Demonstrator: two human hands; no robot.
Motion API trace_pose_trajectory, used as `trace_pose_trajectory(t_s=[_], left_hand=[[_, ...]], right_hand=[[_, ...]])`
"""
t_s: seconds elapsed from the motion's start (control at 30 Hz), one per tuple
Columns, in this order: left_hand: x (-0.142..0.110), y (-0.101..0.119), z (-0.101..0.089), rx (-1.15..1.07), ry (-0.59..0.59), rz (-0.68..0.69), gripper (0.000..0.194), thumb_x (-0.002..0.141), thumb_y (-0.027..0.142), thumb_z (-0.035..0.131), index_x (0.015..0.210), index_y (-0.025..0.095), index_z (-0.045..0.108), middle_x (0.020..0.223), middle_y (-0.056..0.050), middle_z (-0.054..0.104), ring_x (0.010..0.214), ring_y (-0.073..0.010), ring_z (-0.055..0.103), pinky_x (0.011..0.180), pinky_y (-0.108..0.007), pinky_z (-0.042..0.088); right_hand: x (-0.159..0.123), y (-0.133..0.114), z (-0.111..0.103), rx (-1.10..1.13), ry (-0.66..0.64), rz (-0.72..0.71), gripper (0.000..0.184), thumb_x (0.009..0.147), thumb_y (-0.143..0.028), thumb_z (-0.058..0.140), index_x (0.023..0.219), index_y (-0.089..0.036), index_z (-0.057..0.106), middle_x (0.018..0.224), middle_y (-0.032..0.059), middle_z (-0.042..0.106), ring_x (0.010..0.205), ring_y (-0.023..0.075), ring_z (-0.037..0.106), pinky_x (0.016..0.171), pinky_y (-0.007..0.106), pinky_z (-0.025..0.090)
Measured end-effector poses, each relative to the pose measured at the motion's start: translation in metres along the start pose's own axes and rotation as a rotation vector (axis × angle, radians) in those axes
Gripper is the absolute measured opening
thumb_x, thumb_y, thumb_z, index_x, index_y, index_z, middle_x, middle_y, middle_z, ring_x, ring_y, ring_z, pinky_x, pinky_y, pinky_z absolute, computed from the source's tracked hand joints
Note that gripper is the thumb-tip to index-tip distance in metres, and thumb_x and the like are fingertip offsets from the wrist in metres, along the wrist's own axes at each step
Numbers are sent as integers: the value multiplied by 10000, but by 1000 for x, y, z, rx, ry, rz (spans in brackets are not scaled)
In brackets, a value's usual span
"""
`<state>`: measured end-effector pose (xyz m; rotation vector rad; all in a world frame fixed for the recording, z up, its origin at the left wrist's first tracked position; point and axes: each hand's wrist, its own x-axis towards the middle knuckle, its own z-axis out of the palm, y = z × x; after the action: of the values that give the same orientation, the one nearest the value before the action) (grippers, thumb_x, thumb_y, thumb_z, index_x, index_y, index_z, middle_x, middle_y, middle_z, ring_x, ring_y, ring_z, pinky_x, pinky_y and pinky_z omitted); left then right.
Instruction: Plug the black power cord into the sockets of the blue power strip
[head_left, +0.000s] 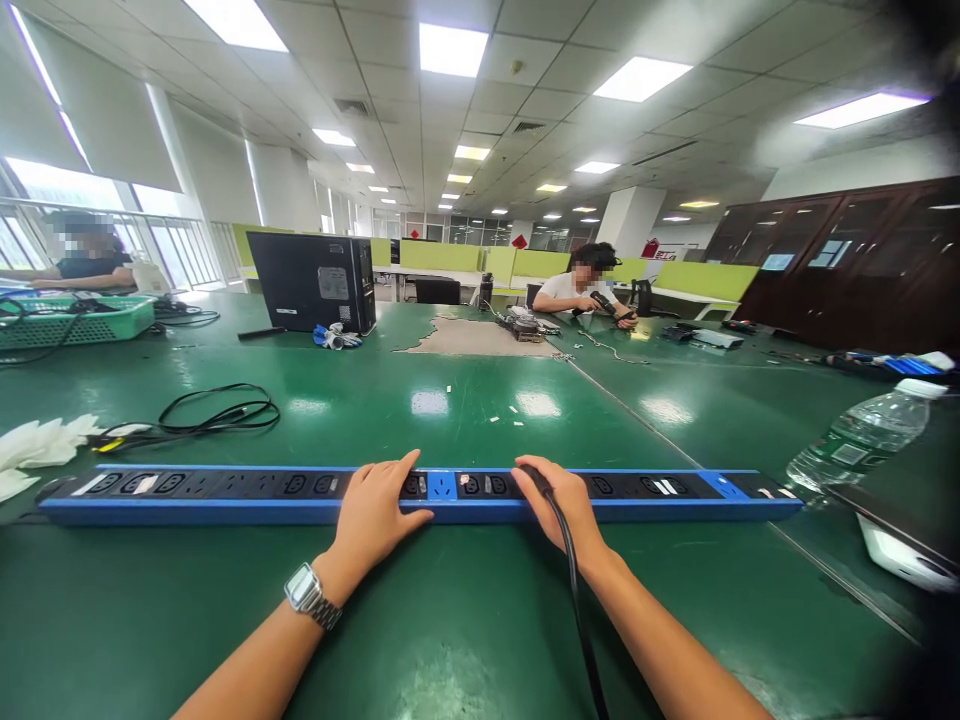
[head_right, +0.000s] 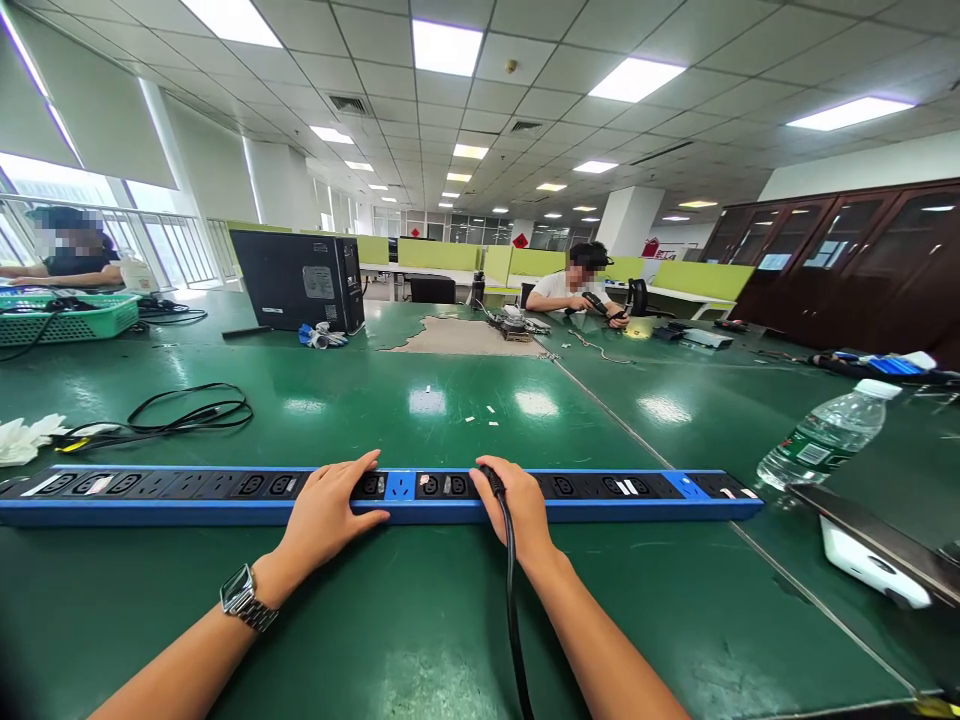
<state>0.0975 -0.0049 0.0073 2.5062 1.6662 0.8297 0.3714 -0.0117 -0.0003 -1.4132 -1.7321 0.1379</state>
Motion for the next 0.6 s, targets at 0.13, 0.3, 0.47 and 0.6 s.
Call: trace_pose_trajectory(t_s=[0.13, 0.3, 0.47, 0.6], left_hand=[[2, 0, -4, -32, -27, -12, 718, 739, 389, 742, 1377, 228, 454, 1245, -97, 651, 1161, -295, 574, 1026, -480, 395], [8, 31, -1, -104, 17, 81, 448, 833, 334, 639, 1256, 203, 568, 1246, -101, 650, 1173, -281, 565, 1015, -465, 409], [30, 94, 24, -150, -36, 270, 491, 847, 293, 626, 1321, 236, 513, 1275, -68, 630, 1174, -248, 542, 1022, -433, 399], [52, 127, 46, -49, -134, 300, 398, 845, 214, 593, 1241, 253, 570, 1150, -62, 689, 1128, -270, 554, 977, -470, 406]], right_hand=[[-2, 1, 2, -134, -16, -93, 299, 922, -415, 478, 1037, -211, 665, 1047, 75, 725, 985, 219, 662, 928, 395, 481], [-18, 22, 1, -343, -12, -133, 597, 886, -527, 509, 1363, -174, 446, 1283, 136, 619, 1188, 260, 566, 1090, 516, 315], [-31, 40, 1, -524, 29, -83, 813, 776, -627, 581, 1404, -148, 387, 1368, 174, 541, 1286, 338, 454, 1080, 557, 282], [-33, 43, 2, -561, -3, -85, 639, 820, -512, 568, 1349, -170, 465, 1372, 145, 547, 1288, 313, 448, 1069, 507, 308]])
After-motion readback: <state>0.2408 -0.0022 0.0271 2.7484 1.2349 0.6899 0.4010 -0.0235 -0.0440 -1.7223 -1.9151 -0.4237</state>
